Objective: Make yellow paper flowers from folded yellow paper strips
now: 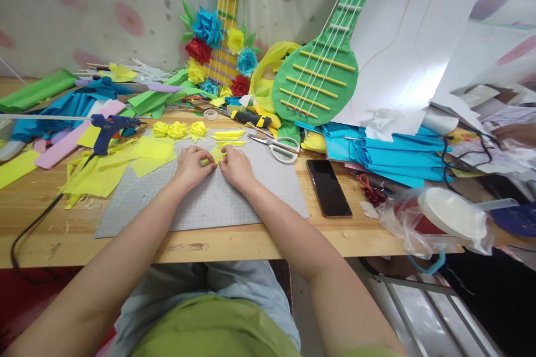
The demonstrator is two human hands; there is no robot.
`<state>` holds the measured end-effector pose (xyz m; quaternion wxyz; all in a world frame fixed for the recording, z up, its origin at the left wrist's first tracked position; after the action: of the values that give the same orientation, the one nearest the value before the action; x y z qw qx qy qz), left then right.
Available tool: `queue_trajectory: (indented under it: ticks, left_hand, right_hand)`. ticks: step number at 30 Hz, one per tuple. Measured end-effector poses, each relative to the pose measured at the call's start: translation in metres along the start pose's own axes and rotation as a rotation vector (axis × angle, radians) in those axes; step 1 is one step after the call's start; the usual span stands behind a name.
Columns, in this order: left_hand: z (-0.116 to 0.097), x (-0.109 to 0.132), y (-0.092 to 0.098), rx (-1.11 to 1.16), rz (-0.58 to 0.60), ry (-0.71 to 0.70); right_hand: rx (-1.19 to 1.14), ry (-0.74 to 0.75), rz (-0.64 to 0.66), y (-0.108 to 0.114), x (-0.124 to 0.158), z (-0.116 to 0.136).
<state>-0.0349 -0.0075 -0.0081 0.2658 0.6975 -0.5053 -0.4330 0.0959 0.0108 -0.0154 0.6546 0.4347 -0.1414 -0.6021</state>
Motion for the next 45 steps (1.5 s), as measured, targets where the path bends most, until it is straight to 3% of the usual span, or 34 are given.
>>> queue_trajectory:
  ticks: [14,25,31,35,39,45]
  left_hand:
    - [0.001,0.000,-0.003,-0.025,0.003,0.017]
    - [-0.003,-0.001,-0.006,-0.003,-0.055,0.020]
    - [0.005,-0.002,-0.004,0.026,0.041,0.041]
    - [0.017,-0.004,0.001,0.138,0.134,-0.073]
    - [0.029,-0.008,0.007,0.186,0.076,-0.167]
    - [0.021,-0.003,0.008,0.064,0.123,-0.297]
  right_hand:
    - [0.096,0.118,-0.013,-0.001,0.005,0.003]
    - [0.055,0.090,-0.065,0.003,0.006,-0.002]
    - [0.075,0.084,-0.044,0.002,0.006,-0.003]
    - [0.076,0.076,-0.024,0.003,0.006,-0.002]
    - [0.057,0.083,-0.033,0.007,0.007,-0.001]
    - [-0.035,0.026,-0.082,0.016,0.011,-0.001]
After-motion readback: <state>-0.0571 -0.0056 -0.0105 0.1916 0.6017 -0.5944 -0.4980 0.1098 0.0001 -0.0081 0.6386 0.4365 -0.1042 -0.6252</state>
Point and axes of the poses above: each hand's wrist, its own x-axis away from the middle knuckle, its own y-axis out of the back of the hand, z = x × y, the point moved 4 cm from there along -x, towards the middle knuckle, and after that the axes turned 6 degrees about -z, right-handed, at the moved point
